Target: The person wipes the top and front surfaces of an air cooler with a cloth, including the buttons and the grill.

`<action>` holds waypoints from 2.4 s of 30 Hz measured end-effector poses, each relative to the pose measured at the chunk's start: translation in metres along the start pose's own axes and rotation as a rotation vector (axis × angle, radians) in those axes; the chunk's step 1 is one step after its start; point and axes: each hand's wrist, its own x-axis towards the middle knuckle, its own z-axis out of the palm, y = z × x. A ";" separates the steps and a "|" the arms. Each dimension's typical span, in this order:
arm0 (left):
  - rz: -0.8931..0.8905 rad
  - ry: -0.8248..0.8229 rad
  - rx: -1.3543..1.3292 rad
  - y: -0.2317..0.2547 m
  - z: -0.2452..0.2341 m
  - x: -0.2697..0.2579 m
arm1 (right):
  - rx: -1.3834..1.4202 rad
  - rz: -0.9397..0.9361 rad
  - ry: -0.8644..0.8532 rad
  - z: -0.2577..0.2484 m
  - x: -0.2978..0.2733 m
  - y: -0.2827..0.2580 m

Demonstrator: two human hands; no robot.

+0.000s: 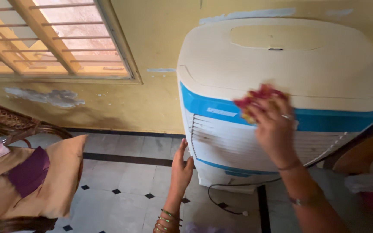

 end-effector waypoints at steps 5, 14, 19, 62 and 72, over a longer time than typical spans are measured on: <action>0.135 0.131 0.081 0.033 0.024 0.029 | -0.149 0.192 0.029 -0.048 -0.065 0.108; 0.400 0.437 0.301 0.149 0.053 0.119 | -0.067 0.304 0.123 -0.080 -0.087 0.198; 0.352 0.476 0.457 0.164 0.077 0.167 | 0.067 0.295 0.247 -0.071 -0.090 0.210; 0.197 0.265 0.706 0.105 0.086 0.190 | 0.008 0.410 -0.087 0.054 -0.158 0.045; 0.162 0.294 0.681 0.104 0.092 0.189 | 0.076 0.337 -0.114 0.089 -0.099 -0.051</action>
